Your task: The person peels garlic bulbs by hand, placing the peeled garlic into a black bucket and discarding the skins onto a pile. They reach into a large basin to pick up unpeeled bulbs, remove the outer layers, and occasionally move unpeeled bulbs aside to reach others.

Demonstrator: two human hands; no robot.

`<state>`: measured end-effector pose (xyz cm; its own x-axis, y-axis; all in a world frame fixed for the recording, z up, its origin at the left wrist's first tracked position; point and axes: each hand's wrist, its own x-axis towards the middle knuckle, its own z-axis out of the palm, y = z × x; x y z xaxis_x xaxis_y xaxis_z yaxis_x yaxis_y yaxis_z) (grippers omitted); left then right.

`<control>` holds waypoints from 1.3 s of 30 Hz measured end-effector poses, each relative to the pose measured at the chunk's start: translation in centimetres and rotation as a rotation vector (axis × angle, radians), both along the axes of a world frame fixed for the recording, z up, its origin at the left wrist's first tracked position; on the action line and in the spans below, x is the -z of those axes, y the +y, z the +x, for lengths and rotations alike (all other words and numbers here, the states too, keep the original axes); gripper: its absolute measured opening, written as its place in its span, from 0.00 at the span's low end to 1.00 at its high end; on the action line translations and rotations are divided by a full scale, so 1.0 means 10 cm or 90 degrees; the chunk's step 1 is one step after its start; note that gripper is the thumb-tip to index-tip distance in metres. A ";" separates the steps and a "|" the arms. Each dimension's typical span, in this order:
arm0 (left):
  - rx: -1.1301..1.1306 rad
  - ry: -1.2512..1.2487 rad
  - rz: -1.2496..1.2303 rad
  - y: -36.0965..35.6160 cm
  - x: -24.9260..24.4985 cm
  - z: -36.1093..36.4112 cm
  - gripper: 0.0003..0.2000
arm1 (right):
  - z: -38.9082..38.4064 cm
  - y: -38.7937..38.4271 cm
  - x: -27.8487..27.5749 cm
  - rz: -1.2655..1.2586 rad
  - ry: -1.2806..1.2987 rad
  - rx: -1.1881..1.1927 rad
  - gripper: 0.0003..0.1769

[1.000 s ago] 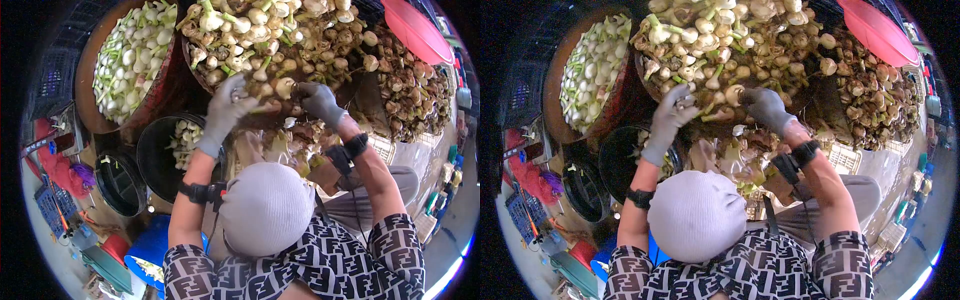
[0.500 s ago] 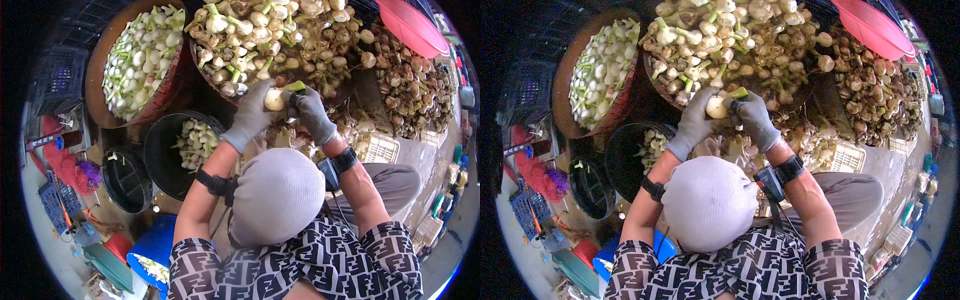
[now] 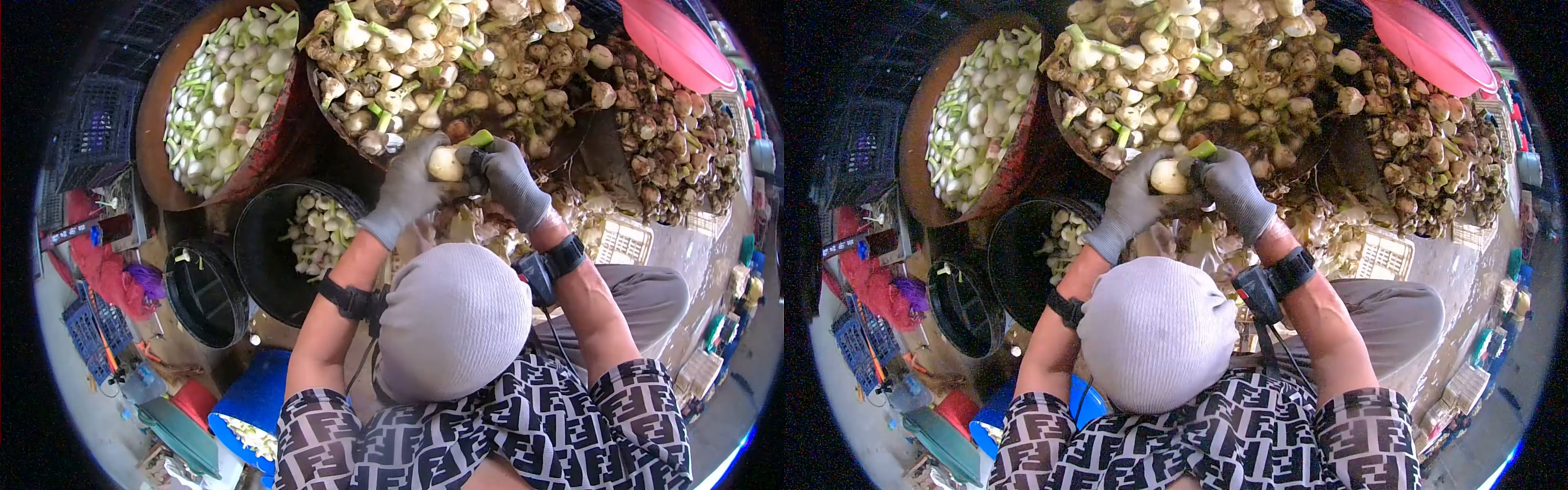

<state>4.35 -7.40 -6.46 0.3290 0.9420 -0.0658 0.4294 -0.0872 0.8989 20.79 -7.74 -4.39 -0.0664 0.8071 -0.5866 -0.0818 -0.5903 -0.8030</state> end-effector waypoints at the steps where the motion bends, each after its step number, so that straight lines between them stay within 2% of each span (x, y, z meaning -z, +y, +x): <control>1: -0.001 -0.020 -0.004 0.01 0.03 -0.03 0.32 | 0.01 0.00 0.05 -0.006 0.044 0.013 0.11; 2: -0.002 -0.039 -0.008 0.01 0.04 -0.05 0.31 | 0.02 0.00 0.10 -0.012 0.088 0.025 0.10; 5: 0.020 -0.022 -0.042 0.03 -0.11 -0.09 0.25 | 0.04 0.01 0.02 0.015 0.067 0.016 0.12; 8: -0.144 -0.392 -0.278 0.05 0.23 -0.13 0.22 | 0.01 -0.01 0.00 -0.028 0.008 0.000 0.15; 11: -0.251 -0.654 -0.463 0.04 -0.20 -0.02 0.23 | 0.04 -0.07 0.38 0.220 -0.254 -0.109 0.17; 12: -0.213 -0.601 -0.430 0.04 -0.18 -0.05 0.24 | 0.00 -0.07 0.05 0.192 -0.266 -0.141 0.16; 15: -0.071 -0.382 -0.308 0.04 -0.14 -0.15 0.27 | -0.02 -0.06 0.15 0.363 -0.240 -0.121 0.15; 16: -0.055 -0.167 -0.262 0.06 -0.12 -0.12 0.27 | -0.03 -0.07 0.10 0.265 -0.153 -0.086 0.14; 18: -0.095 -0.150 -0.141 0.06 -0.08 -0.11 0.24 | -0.04 -0.07 -0.04 0.070 0.022 -0.018 0.12; 19: -0.113 -0.141 -0.083 0.06 -0.10 -0.10 0.23 | 0.00 -0.08 -0.04 0.162 -0.042 -0.082 0.12; 20: -0.232 -0.433 -0.348 0.04 -0.13 -0.08 0.25 | 0.08 -0.12 -0.02 0.252 -0.106 -0.146 0.11; 22: -0.283 -0.507 -0.366 0.05 -0.09 -0.05 0.24 | 0.14 -0.14 0.06 0.470 -0.256 -0.242 0.08; 23: -0.308 -0.543 -0.375 0.07 -0.03 -0.04 0.24 | 0.16 -0.16 0.10 0.452 -0.230 -0.219 0.07; 24: -0.279 -0.169 -0.136 0.11 0.46 -0.20 0.23 | 0.14 -0.17 0.07 0.433 -0.204 -0.197 0.07; 25: -0.286 -0.158 -0.123 0.13 0.36 -0.23 0.22 | 0.12 -0.17 0.05 0.414 -0.177 -0.175 0.07; 28: -0.318 -0.135 -0.072 0.19 -0.06 -0.21 0.19 | 0.10 -0.12 0.00 0.057 0.181 0.049 0.09; 31: -0.202 0.075 -0.019 0.19 -0.08 -0.10 0.19 | 0.04 -0.10 -0.09 0.118 0.008 -0.081 0.11; 32: -0.183 0.147 -0.098 0.21 -0.13 -0.09 0.18 | 0.05 -0.09 -0.10 0.097 -0.011 -0.074 0.12; 35: -0.168 0.032 -0.152 0.20 -0.15 -0.19 0.15 | 0.28 -0.13 -0.12 0.028 -0.074 -0.048 0.14; 36: -0.107 -0.080 -0.158 0.21 -0.07 -0.29 0.13 | 0.52 -0.20 -0.16 0.195 -0.157 -0.094 0.14; 37: -0.046 -0.191 -0.162 0.22 -0.07 -0.38 0.12 | 0.60 -0.21 -0.14 0.194 0.062 0.002 0.10; 38: 0.018 -0.217 -0.169 0.22 -0.10 -0.47 0.09 | 0.76 -0.26 -0.10 0.302 -0.158 -0.077 0.10; 39: 0.025 -0.320 -0.179 0.22 -0.10 -0.53 0.08 | 0.92 -0.31 -0.05 0.406 -0.379 -0.156 0.10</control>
<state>-0.93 -5.24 -5.50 0.4186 0.8974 -0.1393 -0.0547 0.1780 0.9825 30.02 -10.85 -3.88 -0.1075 0.9939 -0.0246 0.5213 0.0352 -0.8526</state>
